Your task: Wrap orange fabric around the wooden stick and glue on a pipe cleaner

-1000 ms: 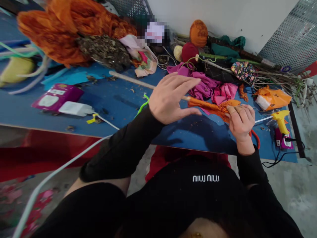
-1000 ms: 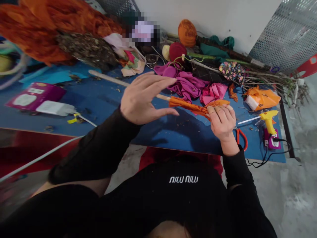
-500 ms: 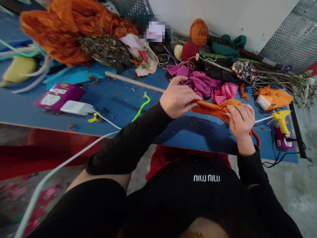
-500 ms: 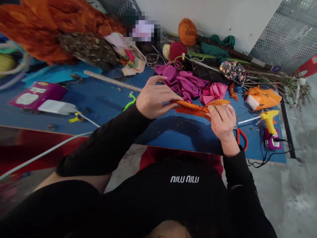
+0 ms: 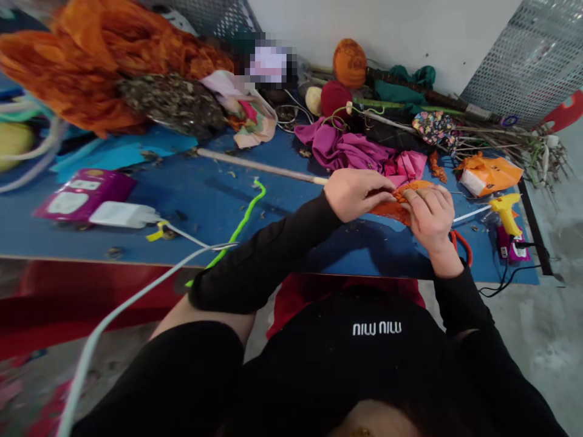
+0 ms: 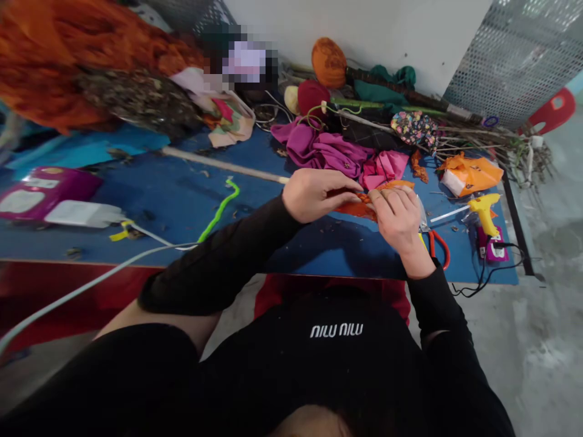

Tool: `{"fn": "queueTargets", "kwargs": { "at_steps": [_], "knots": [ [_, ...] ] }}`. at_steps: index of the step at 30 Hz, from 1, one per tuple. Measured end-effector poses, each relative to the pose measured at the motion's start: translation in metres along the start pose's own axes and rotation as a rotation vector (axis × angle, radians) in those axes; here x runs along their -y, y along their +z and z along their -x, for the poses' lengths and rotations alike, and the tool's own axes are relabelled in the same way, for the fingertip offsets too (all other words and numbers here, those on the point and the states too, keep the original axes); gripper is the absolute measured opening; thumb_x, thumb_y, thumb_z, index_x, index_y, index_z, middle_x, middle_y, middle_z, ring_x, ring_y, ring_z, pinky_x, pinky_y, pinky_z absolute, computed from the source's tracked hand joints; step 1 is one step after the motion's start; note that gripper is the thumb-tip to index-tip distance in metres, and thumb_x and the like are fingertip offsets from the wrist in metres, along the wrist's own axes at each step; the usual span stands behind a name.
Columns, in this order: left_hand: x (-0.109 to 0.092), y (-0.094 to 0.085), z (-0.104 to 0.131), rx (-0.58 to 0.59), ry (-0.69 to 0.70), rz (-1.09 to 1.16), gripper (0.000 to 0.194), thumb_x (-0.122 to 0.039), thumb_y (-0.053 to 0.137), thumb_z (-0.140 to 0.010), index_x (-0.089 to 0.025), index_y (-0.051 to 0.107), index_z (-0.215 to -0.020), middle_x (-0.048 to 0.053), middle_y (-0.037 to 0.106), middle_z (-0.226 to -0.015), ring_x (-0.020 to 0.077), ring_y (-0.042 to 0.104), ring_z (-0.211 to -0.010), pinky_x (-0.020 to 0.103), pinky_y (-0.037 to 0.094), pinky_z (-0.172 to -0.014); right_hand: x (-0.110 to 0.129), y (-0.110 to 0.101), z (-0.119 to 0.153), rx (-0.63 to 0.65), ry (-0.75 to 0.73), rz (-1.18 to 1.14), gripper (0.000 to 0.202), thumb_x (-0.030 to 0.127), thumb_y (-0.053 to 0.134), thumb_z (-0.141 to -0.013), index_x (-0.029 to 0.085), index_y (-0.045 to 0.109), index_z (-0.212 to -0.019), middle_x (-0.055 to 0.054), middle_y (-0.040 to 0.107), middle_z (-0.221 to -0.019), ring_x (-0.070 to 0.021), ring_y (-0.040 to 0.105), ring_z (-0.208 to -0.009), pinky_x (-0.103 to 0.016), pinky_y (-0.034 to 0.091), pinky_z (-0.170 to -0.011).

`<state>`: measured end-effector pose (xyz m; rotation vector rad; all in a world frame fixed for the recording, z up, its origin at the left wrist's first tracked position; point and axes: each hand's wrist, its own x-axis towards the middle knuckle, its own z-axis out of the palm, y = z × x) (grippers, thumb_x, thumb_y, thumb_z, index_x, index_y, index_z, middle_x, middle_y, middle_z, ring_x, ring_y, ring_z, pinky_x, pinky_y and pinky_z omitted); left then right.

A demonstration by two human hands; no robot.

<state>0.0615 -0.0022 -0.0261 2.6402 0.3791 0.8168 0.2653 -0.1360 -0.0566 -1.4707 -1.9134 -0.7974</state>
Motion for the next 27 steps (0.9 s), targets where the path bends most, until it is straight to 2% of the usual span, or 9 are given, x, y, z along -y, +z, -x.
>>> {"fn": "queueTargets", "kwargs": {
  "at_steps": [2,5,9,12,14,18,22,25,27],
  "knots": [
    [0.002,0.007,-0.002,0.004,-0.002,0.026,0.026,-0.035,0.063,-0.104,-0.020,0.082,-0.114,0.008,0.084,-0.101,0.0215,0.080,-0.095,0.029,0.057,-0.082,0.000,0.000,-0.001,0.039,0.042,-0.004,0.031,0.034,0.053,-0.111,0.022,0.081,-0.118,-0.008,0.078,-0.099,-0.0204,0.069,-0.094,-0.039,0.050,-0.101],
    [0.005,0.006,-0.001,-0.022,-0.003,0.037,0.028,-0.035,0.061,-0.104,-0.018,0.082,-0.112,0.009,0.084,-0.100,0.0227,0.079,-0.093,0.029,0.056,-0.079,0.001,0.000,-0.003,0.076,0.168,-0.089,0.032,0.040,0.053,-0.111,0.022,0.078,-0.121,-0.009,0.080,-0.103,-0.0213,0.072,-0.098,-0.039,0.054,-0.098],
    [0.008,-0.003,-0.001,-0.074,-0.058,0.089,0.030,-0.037,0.059,-0.103,-0.020,0.082,-0.109,0.008,0.084,-0.101,0.0228,0.079,-0.089,0.032,0.058,-0.081,-0.001,-0.001,-0.004,0.086,0.444,-0.439,0.057,0.065,0.065,-0.100,0.021,0.068,-0.137,-0.011,0.080,-0.123,-0.0248,0.075,-0.111,-0.040,0.060,-0.098],
    [0.010,-0.008,-0.001,-0.113,-0.103,0.128,0.027,-0.037,0.062,-0.099,-0.021,0.083,-0.107,0.007,0.085,-0.099,0.0224,0.079,-0.087,0.032,0.059,-0.080,-0.003,-0.003,-0.003,0.092,0.566,-0.672,0.065,0.072,0.070,-0.091,0.022,0.069,-0.132,-0.010,0.081,-0.120,-0.0247,0.077,-0.106,-0.039,0.063,-0.092],
    [0.011,-0.009,-0.001,-0.127,-0.116,0.145,0.026,-0.037,0.064,-0.098,-0.021,0.083,-0.106,0.007,0.085,-0.097,0.0217,0.078,-0.084,0.032,0.059,-0.078,-0.003,-0.004,-0.005,0.084,0.616,-0.725,0.060,0.068,0.074,-0.089,0.022,0.071,-0.127,-0.009,0.081,-0.117,-0.0234,0.077,-0.103,-0.038,0.064,-0.090],
    [0.013,-0.009,0.001,-0.142,-0.120,0.139,0.024,-0.036,0.065,-0.097,-0.022,0.083,-0.104,0.006,0.085,-0.097,0.0215,0.078,-0.085,0.032,0.059,-0.078,-0.001,-0.006,-0.011,0.008,0.692,-0.609,0.040,0.047,0.077,-0.090,0.022,0.075,-0.122,-0.007,0.081,-0.115,-0.0211,0.075,-0.103,-0.038,0.062,-0.094],
    [0.015,-0.008,0.002,-0.149,-0.128,0.122,0.024,-0.037,0.065,-0.098,-0.023,0.083,-0.102,0.006,0.085,-0.097,0.0221,0.079,-0.086,0.032,0.060,-0.079,0.000,-0.003,-0.011,-0.050,0.817,-0.665,0.018,0.036,0.070,-0.092,0.021,0.078,-0.096,-0.001,0.078,-0.090,-0.0164,0.071,-0.082,-0.031,0.060,-0.078],
    [0.013,-0.004,0.001,-0.161,-0.130,0.113,0.023,-0.036,0.066,-0.097,-0.022,0.084,-0.102,0.006,0.085,-0.096,0.0228,0.079,-0.086,0.033,0.061,-0.079,0.008,-0.003,-0.009,-0.196,0.885,-0.724,0.015,0.034,0.072,-0.089,0.021,0.077,-0.091,0.001,0.075,-0.082,-0.0141,0.068,-0.075,-0.027,0.057,-0.071],
    [0.009,0.000,-0.001,-0.186,-0.122,0.092,0.023,-0.035,0.065,-0.097,-0.022,0.084,-0.101,0.006,0.085,-0.095,0.0232,0.079,-0.086,0.033,0.060,-0.078,0.018,-0.005,-0.010,-0.296,0.877,-0.674,0.011,0.032,0.074,-0.089,0.021,0.076,-0.090,0.002,0.075,-0.081,-0.0134,0.067,-0.074,-0.026,0.056,-0.071]
  ]
}}
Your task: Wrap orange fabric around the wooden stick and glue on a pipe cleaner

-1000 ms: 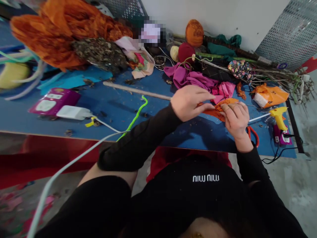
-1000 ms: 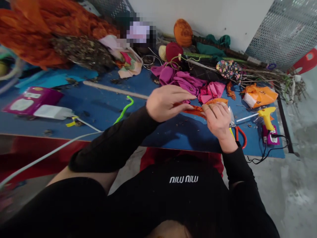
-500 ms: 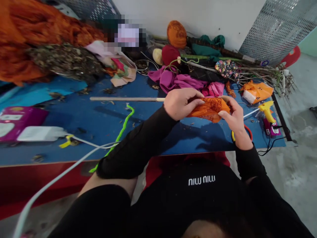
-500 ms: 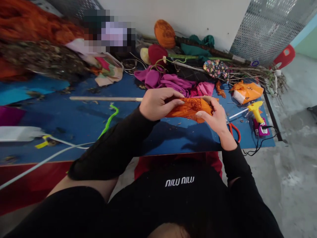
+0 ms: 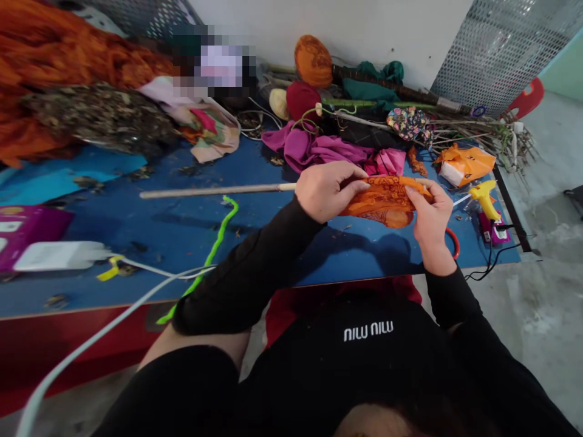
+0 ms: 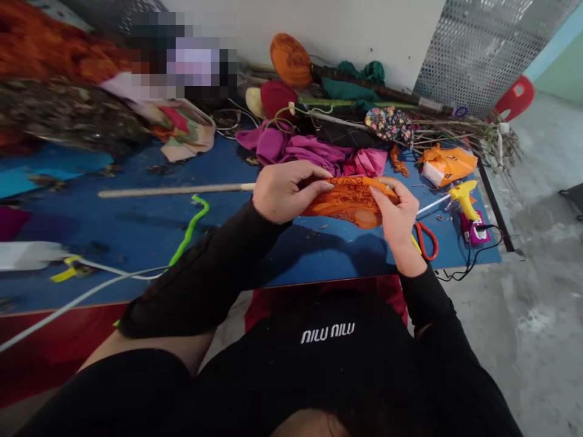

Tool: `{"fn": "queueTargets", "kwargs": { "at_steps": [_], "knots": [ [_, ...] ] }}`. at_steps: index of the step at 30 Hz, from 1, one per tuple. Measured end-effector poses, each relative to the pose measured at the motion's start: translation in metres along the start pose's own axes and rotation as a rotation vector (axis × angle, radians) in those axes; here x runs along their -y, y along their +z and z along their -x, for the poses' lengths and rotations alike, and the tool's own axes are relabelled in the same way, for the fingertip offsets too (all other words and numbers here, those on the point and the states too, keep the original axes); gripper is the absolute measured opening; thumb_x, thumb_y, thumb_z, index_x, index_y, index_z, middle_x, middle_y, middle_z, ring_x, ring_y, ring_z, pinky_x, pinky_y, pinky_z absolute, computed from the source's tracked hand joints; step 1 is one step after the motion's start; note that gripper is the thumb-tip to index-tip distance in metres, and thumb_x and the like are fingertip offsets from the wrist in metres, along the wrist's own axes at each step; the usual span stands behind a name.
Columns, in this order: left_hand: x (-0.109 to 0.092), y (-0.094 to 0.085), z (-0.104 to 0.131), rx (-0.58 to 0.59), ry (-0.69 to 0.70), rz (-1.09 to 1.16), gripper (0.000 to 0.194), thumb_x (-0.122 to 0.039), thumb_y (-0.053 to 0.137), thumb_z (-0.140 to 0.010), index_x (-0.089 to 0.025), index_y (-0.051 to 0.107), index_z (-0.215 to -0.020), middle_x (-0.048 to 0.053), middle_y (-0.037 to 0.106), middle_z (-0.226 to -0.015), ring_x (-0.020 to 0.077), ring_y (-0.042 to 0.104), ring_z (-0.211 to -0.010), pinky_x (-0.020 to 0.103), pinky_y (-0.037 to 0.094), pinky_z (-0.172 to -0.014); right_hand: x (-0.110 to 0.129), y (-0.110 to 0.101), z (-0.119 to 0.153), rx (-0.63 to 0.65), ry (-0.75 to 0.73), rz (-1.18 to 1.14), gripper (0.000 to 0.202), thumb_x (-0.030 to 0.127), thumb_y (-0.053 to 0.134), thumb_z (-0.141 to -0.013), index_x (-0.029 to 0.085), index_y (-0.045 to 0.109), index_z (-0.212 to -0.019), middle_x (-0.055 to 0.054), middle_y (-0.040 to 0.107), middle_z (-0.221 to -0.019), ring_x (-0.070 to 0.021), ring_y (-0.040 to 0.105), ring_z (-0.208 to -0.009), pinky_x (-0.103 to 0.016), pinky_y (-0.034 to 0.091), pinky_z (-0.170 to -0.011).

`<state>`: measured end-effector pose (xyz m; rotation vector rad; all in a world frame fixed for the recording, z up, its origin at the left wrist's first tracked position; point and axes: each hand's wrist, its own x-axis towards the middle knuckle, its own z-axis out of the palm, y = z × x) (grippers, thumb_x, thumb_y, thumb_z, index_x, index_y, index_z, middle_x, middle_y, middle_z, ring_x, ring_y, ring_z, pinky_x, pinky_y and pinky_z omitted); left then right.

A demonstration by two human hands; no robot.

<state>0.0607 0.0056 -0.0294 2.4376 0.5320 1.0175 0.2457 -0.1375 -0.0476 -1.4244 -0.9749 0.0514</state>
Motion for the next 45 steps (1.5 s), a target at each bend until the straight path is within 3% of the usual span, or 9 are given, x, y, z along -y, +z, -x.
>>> {"fn": "queueTargets", "kwargs": {
  "at_steps": [5,9,20,25,31,35,40,43,45],
  "knots": [
    [-0.011,0.012,0.001,-0.060,0.033,-0.083,0.025,-0.034,0.060,-0.101,-0.023,0.082,-0.103,0.006,0.085,-0.097,0.0229,0.079,-0.088,0.033,0.060,-0.080,0.018,0.015,0.016,-0.159,-0.284,0.198,0.013,0.026,0.072,-0.097,0.021,0.074,-0.085,0.001,0.072,-0.079,-0.0133,0.066,-0.073,-0.028,0.055,-0.073],
    [-0.012,0.020,0.002,-0.073,0.034,-0.094,0.026,-0.033,0.060,-0.102,-0.021,0.082,-0.105,0.007,0.085,-0.099,0.0221,0.079,-0.089,0.031,0.060,-0.079,0.013,0.031,0.019,-0.191,-0.404,0.338,0.022,0.029,0.059,-0.106,0.021,0.077,-0.094,-0.004,0.074,-0.084,-0.0171,0.070,-0.081,-0.033,0.060,-0.080],
    [-0.013,0.028,-0.003,-0.125,-0.120,0.075,0.025,-0.025,0.063,-0.093,-0.019,0.086,-0.103,0.006,0.086,-0.100,0.0214,0.079,-0.090,0.029,0.060,-0.085,-0.014,0.047,0.030,-0.030,-0.526,0.553,0.041,0.028,0.044,-0.112,0.019,0.071,-0.141,-0.015,0.077,-0.116,-0.0230,0.076,-0.109,-0.035,0.064,-0.099],
    [-0.013,0.024,-0.006,-0.116,-0.099,0.090,0.028,-0.027,0.062,-0.095,-0.018,0.086,-0.105,0.008,0.086,-0.102,0.0230,0.080,-0.094,0.031,0.062,-0.088,-0.012,0.050,0.032,0.064,-0.496,0.581,0.052,0.030,0.037,-0.112,0.016,0.054,-0.160,-0.019,0.072,-0.132,-0.0279,0.072,-0.122,-0.043,0.062,-0.110],
    [-0.016,0.013,-0.005,-0.074,-0.099,0.134,0.035,-0.045,0.064,-0.100,-0.018,0.084,-0.110,0.011,0.085,-0.109,0.0256,0.080,-0.098,0.035,0.064,-0.092,-0.012,0.050,0.032,0.139,-0.533,0.554,0.066,0.029,0.036,-0.109,0.018,0.027,-0.173,-0.021,0.063,-0.144,-0.0320,0.064,-0.133,-0.052,0.058,-0.114],
    [-0.012,0.012,-0.007,-0.080,-0.121,0.106,0.028,-0.035,0.068,-0.095,-0.018,0.086,-0.109,0.009,0.086,-0.106,0.0251,0.081,-0.095,0.035,0.064,-0.091,-0.010,0.046,0.027,0.193,-0.543,0.455,0.073,0.022,0.036,-0.105,0.022,0.019,-0.176,-0.019,0.061,-0.145,-0.0304,0.061,-0.133,-0.051,0.058,-0.112],
    [-0.008,0.010,-0.009,-0.068,-0.111,0.153,0.029,-0.023,0.063,-0.094,-0.018,0.088,-0.109,0.008,0.086,-0.107,0.0243,0.081,-0.097,0.034,0.064,-0.093,-0.005,0.038,0.027,0.321,-0.532,0.429,0.068,0.021,0.040,-0.104,0.020,0.035,-0.172,-0.013,0.071,-0.121,-0.0267,0.067,-0.109,-0.045,0.059,-0.097],
    [-0.007,0.005,-0.011,-0.047,-0.105,0.179,0.030,-0.023,0.063,-0.094,-0.017,0.088,-0.110,0.009,0.086,-0.108,0.0244,0.081,-0.097,0.034,0.064,-0.093,-0.004,0.026,0.036,0.352,-0.744,0.479,0.052,0.024,0.049,-0.105,0.020,0.059,-0.156,-0.005,0.073,-0.092,-0.0199,0.067,-0.083,-0.038,0.057,-0.086],
    [-0.007,0.001,-0.013,-0.026,-0.110,0.179,0.029,-0.024,0.064,-0.094,-0.018,0.088,-0.111,0.008,0.086,-0.109,0.0245,0.081,-0.097,0.035,0.064,-0.094,-0.005,0.016,0.040,0.246,-0.877,0.426,0.040,0.026,0.056,-0.105,0.025,0.070,-0.142,0.001,0.070,-0.078,-0.0157,0.062,-0.068,-0.033,0.056,-0.077]
  ]
}}
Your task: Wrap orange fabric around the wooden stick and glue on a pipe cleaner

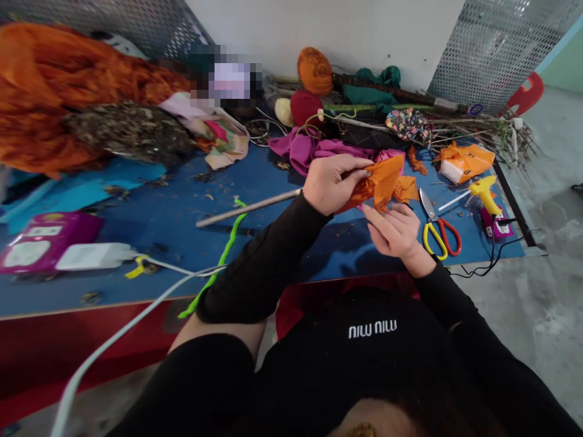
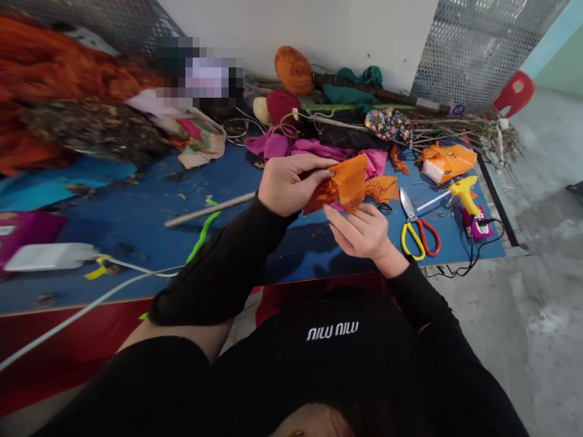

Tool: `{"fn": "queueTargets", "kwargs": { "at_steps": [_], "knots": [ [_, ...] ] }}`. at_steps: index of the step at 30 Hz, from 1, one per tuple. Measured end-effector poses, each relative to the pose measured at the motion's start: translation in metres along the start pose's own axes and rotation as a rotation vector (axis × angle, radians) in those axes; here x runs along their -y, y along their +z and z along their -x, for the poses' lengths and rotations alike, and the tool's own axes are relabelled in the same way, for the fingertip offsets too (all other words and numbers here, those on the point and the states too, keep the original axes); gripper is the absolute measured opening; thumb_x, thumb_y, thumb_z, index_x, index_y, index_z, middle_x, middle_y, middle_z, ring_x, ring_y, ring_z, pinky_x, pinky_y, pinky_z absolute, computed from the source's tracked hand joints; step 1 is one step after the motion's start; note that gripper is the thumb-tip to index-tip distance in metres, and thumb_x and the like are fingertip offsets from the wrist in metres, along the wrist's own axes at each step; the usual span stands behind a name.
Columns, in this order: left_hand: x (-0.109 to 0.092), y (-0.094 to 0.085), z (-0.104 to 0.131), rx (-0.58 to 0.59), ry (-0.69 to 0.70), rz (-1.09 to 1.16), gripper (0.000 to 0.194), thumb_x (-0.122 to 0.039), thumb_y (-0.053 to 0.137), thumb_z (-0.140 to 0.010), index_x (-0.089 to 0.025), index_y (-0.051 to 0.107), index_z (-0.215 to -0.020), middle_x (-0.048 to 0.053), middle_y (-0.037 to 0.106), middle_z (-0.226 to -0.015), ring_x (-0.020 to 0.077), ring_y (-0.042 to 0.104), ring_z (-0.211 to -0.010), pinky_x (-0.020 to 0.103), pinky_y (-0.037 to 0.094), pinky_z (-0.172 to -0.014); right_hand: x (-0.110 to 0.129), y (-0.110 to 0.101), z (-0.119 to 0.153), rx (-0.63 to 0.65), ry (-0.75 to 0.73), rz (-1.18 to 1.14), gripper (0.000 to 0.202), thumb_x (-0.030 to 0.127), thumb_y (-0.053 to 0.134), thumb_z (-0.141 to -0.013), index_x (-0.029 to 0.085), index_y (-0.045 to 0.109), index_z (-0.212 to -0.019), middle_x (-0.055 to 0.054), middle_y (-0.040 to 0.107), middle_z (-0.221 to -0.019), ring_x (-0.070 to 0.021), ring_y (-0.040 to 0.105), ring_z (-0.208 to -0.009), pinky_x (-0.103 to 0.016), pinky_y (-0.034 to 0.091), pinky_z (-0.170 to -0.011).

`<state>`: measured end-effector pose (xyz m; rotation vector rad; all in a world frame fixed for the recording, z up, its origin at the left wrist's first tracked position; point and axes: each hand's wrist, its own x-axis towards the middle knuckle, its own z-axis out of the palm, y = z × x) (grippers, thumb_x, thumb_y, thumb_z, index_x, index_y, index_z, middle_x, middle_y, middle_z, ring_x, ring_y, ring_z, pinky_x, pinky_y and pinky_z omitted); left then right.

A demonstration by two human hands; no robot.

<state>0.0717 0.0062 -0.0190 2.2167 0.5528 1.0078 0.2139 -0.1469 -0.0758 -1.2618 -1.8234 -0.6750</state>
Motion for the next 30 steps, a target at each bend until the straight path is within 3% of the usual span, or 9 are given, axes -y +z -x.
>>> {"fn": "queueTargets", "kwargs": {
  "at_steps": [2,4,6,9,13,20,26,30],
  "knots": [
    [-0.001,-0.002,-0.002,0.028,-0.006,0.000,0.028,-0.024,0.066,-0.093,-0.018,0.088,-0.111,0.008,0.086,-0.109,0.0245,0.081,-0.098,0.035,0.064,-0.095,-0.006,-0.006,0.001,-0.216,0.138,-0.016,0.031,0.031,0.059,-0.106,0.027,0.073,-0.133,0.000,0.072,-0.082,-0.0164,0.064,-0.071,-0.034,0.057,-0.076],
    [-0.004,-0.002,-0.004,0.065,-0.003,0.013,0.028,-0.024,0.067,-0.093,-0.018,0.088,-0.110,0.007,0.086,-0.107,0.0240,0.081,-0.096,0.034,0.064,-0.094,-0.018,-0.009,-0.007,-0.369,0.461,-0.105,0.032,0.042,0.056,-0.108,0.027,0.072,-0.131,-0.006,0.076,-0.102,-0.0207,0.072,-0.091,-0.040,0.061,-0.086],
    [-0.008,0.000,-0.006,0.105,0.007,0.031,0.028,-0.025,0.067,-0.094,-0.018,0.088,-0.111,0.007,0.086,-0.105,0.0234,0.081,-0.094,0.033,0.064,-0.093,-0.032,-0.009,-0.022,-0.369,0.703,-0.325,0.042,0.056,0.052,-0.107,0.027,0.071,-0.131,-0.008,0.075,-0.115,-0.0218,0.073,-0.105,-0.043,0.062,-0.096],
    [-0.009,0.006,-0.011,0.140,0.053,0.047,0.028,-0.025,0.066,-0.094,-0.018,0.087,-0.110,0.007,0.086,-0.103,0.0223,0.080,-0.091,0.031,0.063,-0.089,-0.045,-0.005,-0.043,-0.218,0.837,-0.643,0.039,0.061,0.064,-0.100,0.025,0.076,-0.111,-0.003,0.076,-0.106,-0.0175,0.072,-0.095,-0.036,0.063,-0.091],
    [0.004,0.012,-0.014,0.135,0.116,0.016,0.029,-0.026,0.064,-0.095,-0.019,0.087,-0.110,0.007,0.086,-0.100,0.0208,0.079,-0.088,0.030,0.062,-0.085,-0.048,0.002,-0.047,-0.177,0.932,-0.773,0.027,0.050,0.079,-0.089,0.025,0.075,-0.098,0.003,0.075,-0.090,-0.0130,0.067,-0.080,-0.029,0.060,-0.077],
    [0.028,0.016,-0.007,0.137,0.243,-0.115,0.033,-0.030,0.057,-0.099,-0.021,0.086,-0.113,0.010,0.086,-0.101,0.0230,0.081,-0.089,0.034,0.063,-0.082,-0.051,0.007,-0.033,-0.007,0.952,-0.688,0.021,0.039,0.080,-0.083,0.023,0.076,-0.097,0.002,0.080,-0.092,-0.0151,0.073,-0.084,-0.032,0.062,-0.084],
    [0.029,0.017,-0.008,0.213,0.216,-0.160,0.034,-0.022,0.058,-0.097,-0.022,0.083,-0.121,0.008,0.085,-0.109,0.0238,0.081,-0.100,0.034,0.063,-0.090,-0.048,0.009,-0.031,-0.060,0.867,-0.581,0.012,0.035,0.074,-0.090,0.024,0.077,-0.094,0.003,0.079,-0.088,-0.0144,0.073,-0.080,-0.030,0.061,-0.079],
    [0.027,0.007,-0.009,0.301,0.170,-0.193,0.051,-0.017,0.056,-0.095,-0.022,0.072,-0.143,0.008,0.083,-0.125,0.0244,0.080,-0.111,0.034,0.061,-0.097,-0.049,0.012,-0.026,-0.091,0.867,-0.574,0.011,0.034,0.074,-0.091,0.024,0.076,-0.095,0.004,0.077,-0.084,-0.0138,0.070,-0.076,-0.029,0.059,-0.076]
  ]
}}
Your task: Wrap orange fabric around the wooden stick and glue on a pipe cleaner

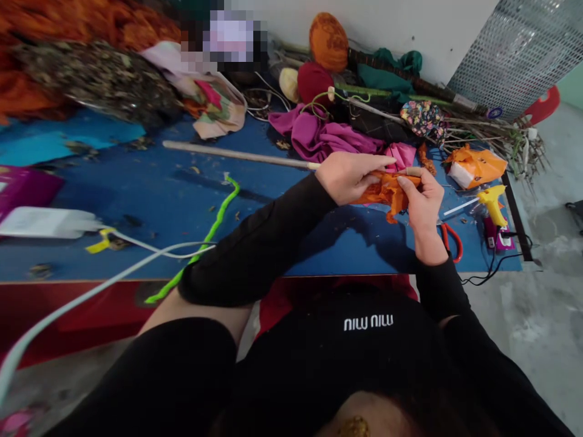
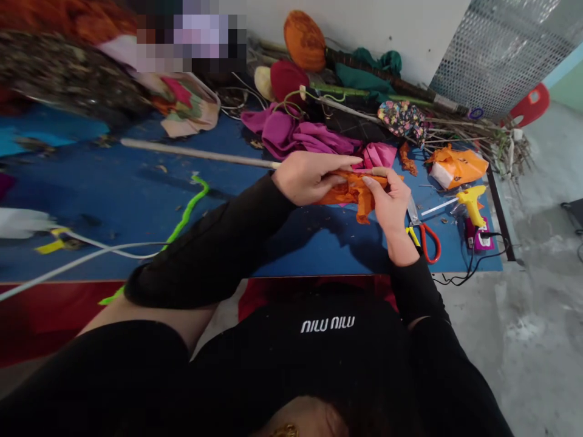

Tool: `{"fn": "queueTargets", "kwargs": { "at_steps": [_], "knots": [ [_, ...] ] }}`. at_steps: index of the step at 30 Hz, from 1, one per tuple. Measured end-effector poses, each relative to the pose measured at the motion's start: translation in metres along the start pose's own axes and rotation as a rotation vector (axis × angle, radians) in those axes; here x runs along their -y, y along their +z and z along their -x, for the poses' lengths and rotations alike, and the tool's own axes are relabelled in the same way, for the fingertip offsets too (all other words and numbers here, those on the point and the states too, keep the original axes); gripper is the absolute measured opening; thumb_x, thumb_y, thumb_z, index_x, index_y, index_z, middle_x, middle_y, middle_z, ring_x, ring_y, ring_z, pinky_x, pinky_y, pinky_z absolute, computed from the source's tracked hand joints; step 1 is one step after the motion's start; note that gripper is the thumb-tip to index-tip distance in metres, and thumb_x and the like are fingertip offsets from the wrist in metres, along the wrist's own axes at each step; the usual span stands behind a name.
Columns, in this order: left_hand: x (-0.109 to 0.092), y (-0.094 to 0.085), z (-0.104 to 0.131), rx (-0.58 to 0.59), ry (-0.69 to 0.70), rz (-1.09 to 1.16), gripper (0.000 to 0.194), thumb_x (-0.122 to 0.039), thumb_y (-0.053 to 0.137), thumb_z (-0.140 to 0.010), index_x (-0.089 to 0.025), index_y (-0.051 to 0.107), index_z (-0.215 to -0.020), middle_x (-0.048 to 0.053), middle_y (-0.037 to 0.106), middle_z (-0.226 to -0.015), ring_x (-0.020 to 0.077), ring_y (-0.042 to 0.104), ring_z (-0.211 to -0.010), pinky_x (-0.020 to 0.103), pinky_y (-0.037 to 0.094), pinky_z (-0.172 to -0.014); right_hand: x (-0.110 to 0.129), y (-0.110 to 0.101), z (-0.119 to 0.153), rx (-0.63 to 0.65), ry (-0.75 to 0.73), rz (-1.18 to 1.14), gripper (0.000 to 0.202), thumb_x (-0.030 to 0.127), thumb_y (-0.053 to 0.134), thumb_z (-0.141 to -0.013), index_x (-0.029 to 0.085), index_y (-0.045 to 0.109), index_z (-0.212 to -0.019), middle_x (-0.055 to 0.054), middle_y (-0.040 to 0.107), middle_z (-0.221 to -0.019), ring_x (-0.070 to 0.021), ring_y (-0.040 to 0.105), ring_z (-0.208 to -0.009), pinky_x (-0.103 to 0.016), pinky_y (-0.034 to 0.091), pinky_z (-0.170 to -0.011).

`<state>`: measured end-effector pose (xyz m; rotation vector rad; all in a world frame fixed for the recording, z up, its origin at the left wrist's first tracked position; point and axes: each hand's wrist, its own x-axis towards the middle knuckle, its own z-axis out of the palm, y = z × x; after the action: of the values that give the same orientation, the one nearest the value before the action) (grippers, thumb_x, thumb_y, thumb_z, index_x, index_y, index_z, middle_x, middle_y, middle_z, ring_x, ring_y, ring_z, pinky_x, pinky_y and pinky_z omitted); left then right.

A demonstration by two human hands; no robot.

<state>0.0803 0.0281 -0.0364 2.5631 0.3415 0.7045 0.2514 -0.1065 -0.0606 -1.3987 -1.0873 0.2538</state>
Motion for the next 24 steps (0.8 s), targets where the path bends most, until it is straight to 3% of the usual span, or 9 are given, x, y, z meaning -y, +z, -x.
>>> {"fn": "queueTargets", "kwargs": {
  "at_steps": [3,6,8,13,16,20,24],
  "knots": [
    [-0.009,-0.010,0.004,-0.075,0.035,-0.051,0.058,-0.017,0.056,-0.092,-0.016,0.066,-0.149,0.011,0.079,-0.136,0.0271,0.075,-0.121,0.040,0.058,-0.105,-0.005,-0.001,-0.001,-0.048,0.031,-0.016,0.016,0.038,0.077,-0.089,0.023,0.075,-0.094,0.004,0.075,-0.082,-0.0136,0.069,-0.075,-0.028,0.058,-0.074],
    [-0.027,-0.010,0.009,-0.304,-0.033,-0.118,0.031,-0.035,0.062,-0.102,-0.018,0.079,-0.122,0.011,0.080,-0.126,0.0294,0.073,-0.117,0.046,0.055,-0.106,-0.006,-0.001,-0.002,-0.072,0.063,-0.029,0.018,0.040,0.078,-0.088,0.023,0.075,-0.093,0.003,0.077,-0.085,-0.0141,0.070,-0.078,-0.029,0.059,-0.076],
    [-0.039,-0.001,0.013,-0.387,-0.119,-0.177,0.031,-0.048,0.064,-0.104,-0.022,0.081,-0.100,0.008,0.081,-0.106,0.0291,0.073,-0.104,0.046,0.054,-0.097,-0.006,0.000,-0.002,-0.086,0.057,-0.032,0.016,0.039,0.078,-0.087,0.023,0.075,-0.091,0.003,0.078,-0.085,-0.0140,0.070,-0.078,-0.029,0.059,-0.077],
    [-0.051,0.026,0.011,-0.351,-0.183,-0.240,0.023,-0.047,0.069,-0.102,-0.026,0.079,-0.097,0.006,0.078,-0.098,0.0298,0.070,-0.100,0.050,0.047,-0.098,-0.003,0.004,-0.001,-0.065,0.035,-0.070,0.013,0.035,0.078,-0.086,0.023,0.076,-0.090,0.003,0.078,-0.081,-0.0141,0.071,-0.074,-0.029,0.059,-0.074],
    [-0.048,0.031,0.007,-0.304,-0.153,-0.255,0.025,-0.040,0.061,-0.107,-0.025,0.077,-0.095,0.008,0.077,-0.098,0.0289,0.068,-0.098,0.051,0.045,-0.097,-0.005,0.004,-0.001,-0.063,0.023,-0.028,0.015,0.038,0.076,-0.089,0.023,0.075,-0.091,0.002,0.078,-0.082,-0.0143,0.071,-0.076,-0.029,0.059,-0.075],
    [-0.044,0.023,0.018,-0.259,-0.052,-0.325,0.028,-0.037,0.056,-0.108,-0.022,0.075,-0.094,0.011,0.076,-0.095,0.0304,0.068,-0.096,0.049,0.048,-0.092,-0.011,0.003,-0.003,-0.114,0.011,-0.008,0.020,0.043,0.076,-0.090,0.023,0.075,-0.091,0.002,0.078,-0.084,-0.0142,0.070,-0.079,-0.030,0.059,-0.079],
    [-0.028,0.002,0.058,-0.287,-0.069,-0.408,0.043,-0.047,0.050,-0.111,-0.021,0.074,-0.086,0.010,0.078,-0.087,0.0272,0.069,-0.082,0.041,0.050,-0.074,-0.012,0.003,-0.005,-0.136,0.016,-0.060,0.020,0.043,0.076,-0.090,0.023,0.075,-0.093,0.001,0.077,-0.086,-0.0145,0.071,-0.080,-0.030,0.059,-0.080]
  ]
}}
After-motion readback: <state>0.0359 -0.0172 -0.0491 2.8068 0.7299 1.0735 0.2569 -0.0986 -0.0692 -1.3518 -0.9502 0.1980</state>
